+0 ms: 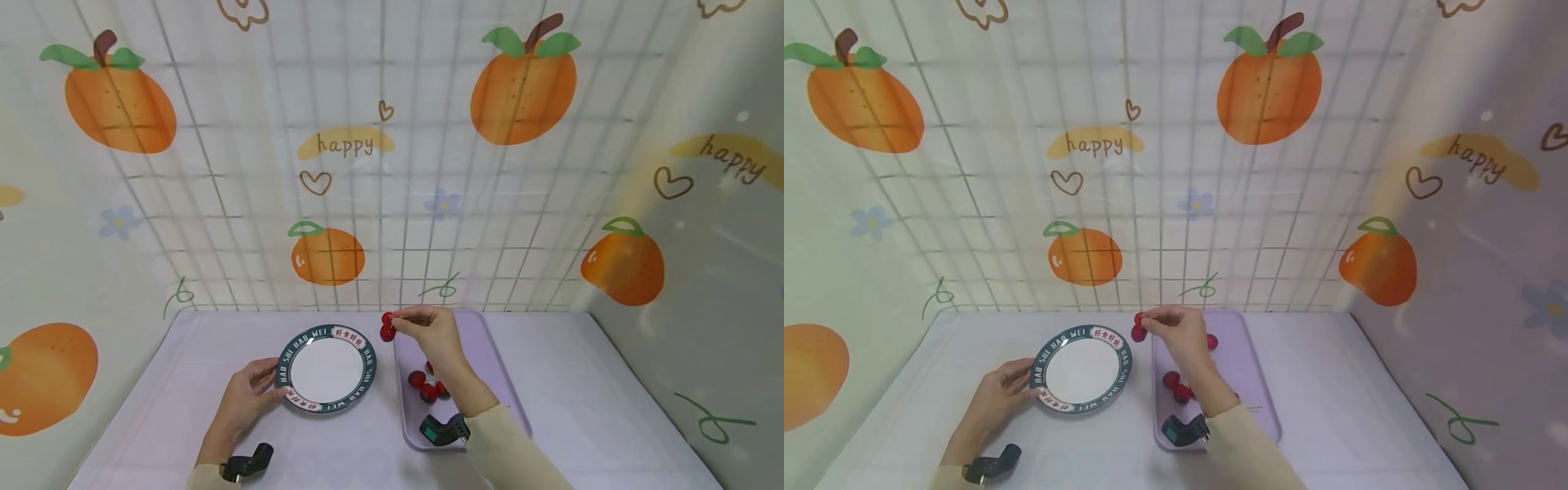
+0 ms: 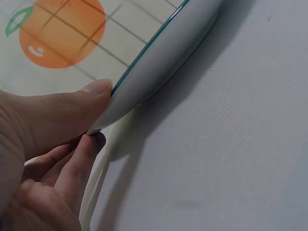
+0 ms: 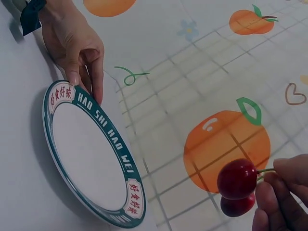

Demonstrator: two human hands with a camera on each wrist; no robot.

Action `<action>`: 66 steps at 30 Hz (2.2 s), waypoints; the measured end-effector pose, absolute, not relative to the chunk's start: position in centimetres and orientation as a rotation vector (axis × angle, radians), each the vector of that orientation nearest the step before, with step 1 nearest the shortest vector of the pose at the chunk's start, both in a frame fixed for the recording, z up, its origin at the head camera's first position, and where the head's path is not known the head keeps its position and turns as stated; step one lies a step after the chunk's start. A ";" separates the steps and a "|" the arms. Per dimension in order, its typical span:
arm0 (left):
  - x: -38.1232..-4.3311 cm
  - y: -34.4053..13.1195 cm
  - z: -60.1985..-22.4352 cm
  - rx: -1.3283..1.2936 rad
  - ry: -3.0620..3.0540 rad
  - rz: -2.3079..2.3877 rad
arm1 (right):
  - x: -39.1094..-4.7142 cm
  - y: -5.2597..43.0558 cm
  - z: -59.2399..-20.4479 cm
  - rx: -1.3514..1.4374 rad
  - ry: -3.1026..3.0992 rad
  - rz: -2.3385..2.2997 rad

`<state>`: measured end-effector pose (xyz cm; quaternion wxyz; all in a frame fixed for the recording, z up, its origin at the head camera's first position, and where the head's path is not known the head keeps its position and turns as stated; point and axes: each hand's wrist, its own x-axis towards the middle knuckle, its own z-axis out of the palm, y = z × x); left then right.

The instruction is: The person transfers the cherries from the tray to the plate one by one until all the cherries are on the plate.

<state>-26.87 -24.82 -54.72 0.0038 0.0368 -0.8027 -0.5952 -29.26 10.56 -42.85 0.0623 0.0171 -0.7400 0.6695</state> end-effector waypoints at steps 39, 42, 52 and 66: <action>-27.5 -25.2 -55.2 0.049 -2.480 -1.895 | -31.0 4.0 -49.5 0.065 -2.468 1.950; -27.5 -25.3 -55.1 0.053 -2.483 -1.891 | -31.1 3.9 -49.8 0.042 -2.491 1.937; -27.4 -24.9 -54.9 0.059 -2.461 -1.905 | -31.0 4.3 -50.4 0.007 -2.536 1.888; -27.4 -24.5 -54.7 0.113 -2.501 -1.864 | -30.2 5.0 -50.2 0.009 -2.560 1.825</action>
